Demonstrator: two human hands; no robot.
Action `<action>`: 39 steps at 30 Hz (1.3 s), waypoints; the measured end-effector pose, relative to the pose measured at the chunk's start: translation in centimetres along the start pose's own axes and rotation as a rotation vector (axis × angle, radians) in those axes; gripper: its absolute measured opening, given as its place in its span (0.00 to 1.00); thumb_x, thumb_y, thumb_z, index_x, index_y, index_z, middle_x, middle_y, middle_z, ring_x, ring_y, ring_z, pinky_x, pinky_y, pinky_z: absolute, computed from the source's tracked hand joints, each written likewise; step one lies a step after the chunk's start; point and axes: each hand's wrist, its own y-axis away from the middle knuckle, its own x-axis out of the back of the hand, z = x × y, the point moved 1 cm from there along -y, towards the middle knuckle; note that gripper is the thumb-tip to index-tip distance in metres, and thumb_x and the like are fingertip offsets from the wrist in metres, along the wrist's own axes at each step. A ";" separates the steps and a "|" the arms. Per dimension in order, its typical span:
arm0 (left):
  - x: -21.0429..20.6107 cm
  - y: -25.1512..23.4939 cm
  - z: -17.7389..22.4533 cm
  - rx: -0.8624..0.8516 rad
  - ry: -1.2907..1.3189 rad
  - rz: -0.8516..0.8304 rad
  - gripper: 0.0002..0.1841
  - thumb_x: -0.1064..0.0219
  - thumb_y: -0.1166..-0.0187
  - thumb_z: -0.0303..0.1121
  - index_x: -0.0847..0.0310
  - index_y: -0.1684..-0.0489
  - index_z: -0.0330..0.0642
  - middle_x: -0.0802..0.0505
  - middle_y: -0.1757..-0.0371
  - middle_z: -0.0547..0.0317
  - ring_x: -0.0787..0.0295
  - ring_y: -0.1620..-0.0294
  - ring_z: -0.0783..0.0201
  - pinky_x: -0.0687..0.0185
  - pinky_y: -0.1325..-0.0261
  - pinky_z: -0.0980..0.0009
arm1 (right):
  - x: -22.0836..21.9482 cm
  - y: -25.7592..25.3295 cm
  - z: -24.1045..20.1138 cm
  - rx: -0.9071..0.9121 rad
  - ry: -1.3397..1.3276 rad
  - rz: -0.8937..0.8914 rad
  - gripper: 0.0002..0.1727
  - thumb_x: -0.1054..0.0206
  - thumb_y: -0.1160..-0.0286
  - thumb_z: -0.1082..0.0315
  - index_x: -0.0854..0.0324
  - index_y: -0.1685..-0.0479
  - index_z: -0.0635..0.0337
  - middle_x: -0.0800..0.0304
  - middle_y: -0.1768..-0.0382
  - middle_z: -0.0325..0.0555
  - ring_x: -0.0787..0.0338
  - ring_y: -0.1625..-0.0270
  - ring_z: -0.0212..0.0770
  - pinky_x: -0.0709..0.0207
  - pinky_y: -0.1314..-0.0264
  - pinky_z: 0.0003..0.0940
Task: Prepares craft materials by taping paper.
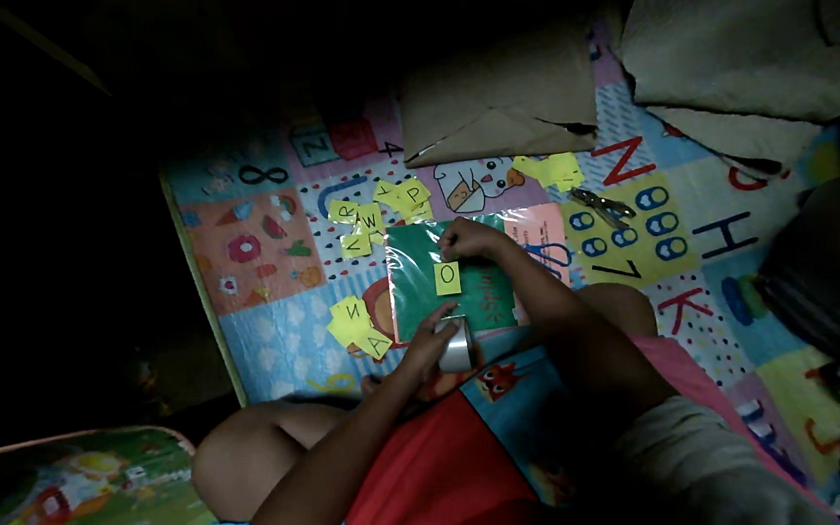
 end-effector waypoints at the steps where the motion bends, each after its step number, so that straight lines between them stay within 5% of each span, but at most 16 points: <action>1: 0.0 0.1 -0.2 -0.024 -0.024 0.012 0.24 0.44 0.10 0.30 0.34 0.17 0.33 0.21 0.24 0.38 0.17 0.33 0.57 0.21 0.30 0.60 | 0.2 0.3 -0.4 -0.013 0.015 -0.005 0.08 0.29 0.25 0.76 0.15 0.63 0.77 0.14 0.61 0.61 0.17 0.56 0.49 0.25 0.47 0.52; 5: -0.7 1.3 -0.2 -0.071 -0.044 0.146 0.28 0.35 0.16 0.29 0.45 0.23 0.28 0.15 0.44 0.37 0.10 0.51 0.59 0.13 0.44 0.62 | 0.9 2.3 -2.5 -0.008 0.050 0.003 0.07 0.30 0.23 0.74 0.16 0.64 0.73 0.19 0.70 0.51 0.21 0.66 0.42 0.26 0.56 0.44; 8: -0.9 2.0 0.9 -0.111 -0.086 0.242 0.36 0.29 0.20 0.28 0.52 0.20 0.26 0.13 0.46 0.36 0.09 0.51 0.60 0.13 0.44 0.63 | 1.6 5.0 -4.5 -0.008 -0.060 0.037 0.08 0.35 0.18 0.76 0.21 0.53 0.76 0.19 0.65 0.53 0.21 0.64 0.40 0.23 0.54 0.40; 14: 0.3 1.7 0.8 -0.187 -0.231 0.200 0.47 0.25 0.24 0.32 0.58 0.11 0.30 0.14 0.36 0.32 0.10 0.39 0.52 0.16 0.33 0.58 | 2.0 9.4 -6.7 0.079 -0.114 0.075 0.08 0.38 0.17 0.77 0.24 0.50 0.77 0.18 0.66 0.52 0.19 0.67 0.35 0.20 0.55 0.34; 20: 0.8 0.7 0.1 -0.241 -0.230 0.187 0.47 0.24 0.27 0.28 0.56 0.11 0.32 0.17 0.34 0.30 0.12 0.38 0.48 0.17 0.33 0.55 | 0.1 11.3 -8.8 0.193 0.166 0.087 0.08 0.37 0.17 0.76 0.20 0.52 0.77 0.14 0.64 0.60 0.15 0.62 0.48 0.20 0.51 0.46; 23: 1.1 0.6 0.2 -0.269 -0.300 0.279 0.48 0.18 0.33 0.32 0.46 0.11 0.33 0.28 0.24 0.20 0.26 0.26 0.34 0.25 0.25 0.48 | -0.6 12.3 -10.1 0.217 0.250 0.097 0.10 0.37 0.16 0.75 0.18 0.50 0.77 0.13 0.60 0.63 0.13 0.57 0.53 0.21 0.45 0.51; 26: 1.4 1.8 2.4 -0.352 -0.351 0.387 0.42 0.18 0.32 0.34 0.34 0.16 0.34 0.37 0.16 0.22 0.41 0.16 0.27 0.37 0.19 0.40 | -1.3 13.0 -10.8 0.242 0.312 0.123 0.10 0.36 0.16 0.74 0.18 0.50 0.75 0.12 0.59 0.63 0.12 0.56 0.55 0.21 0.44 0.54; 28: 1.7 2.7 4.0 -0.501 -0.351 0.403 0.34 0.20 0.31 0.30 0.27 0.23 0.30 0.28 0.18 0.31 0.37 0.15 0.36 0.39 0.18 0.43 | -1.7 13.6 -11.2 0.257 0.340 0.159 0.09 0.35 0.16 0.73 0.17 0.51 0.74 0.11 0.59 0.62 0.11 0.55 0.56 0.21 0.44 0.55; 31: 1.9 3.5 5.4 -0.695 -0.312 0.403 0.17 0.24 0.29 0.24 0.14 0.43 0.27 0.12 0.36 0.36 0.22 0.27 0.44 0.30 0.24 0.48 | -2.1 14.6 -12.1 0.275 0.378 0.212 0.09 0.34 0.17 0.73 0.16 0.52 0.73 0.10 0.60 0.61 0.09 0.55 0.57 0.19 0.45 0.56; 33: 1.8 3.9 5.8 -0.776 -0.303 0.396 0.09 0.27 0.28 0.21 0.11 0.53 0.27 0.09 0.44 0.38 0.16 0.34 0.49 0.26 0.27 0.51 | -2.2 15.3 -12.6 0.301 0.398 0.236 0.08 0.34 0.17 0.73 0.16 0.52 0.73 0.09 0.59 0.61 0.09 0.55 0.57 0.19 0.44 0.57; 39: 1.9 5.1 6.7 -0.837 -0.285 0.392 0.04 0.28 0.28 0.20 0.12 0.62 0.24 0.07 0.55 0.44 0.11 0.49 0.62 0.19 0.37 0.62 | -2.8 16.5 -13.4 0.495 0.444 0.463 0.04 0.30 0.25 0.78 0.12 0.61 0.73 0.08 0.63 0.61 0.07 0.57 0.57 0.16 0.48 0.54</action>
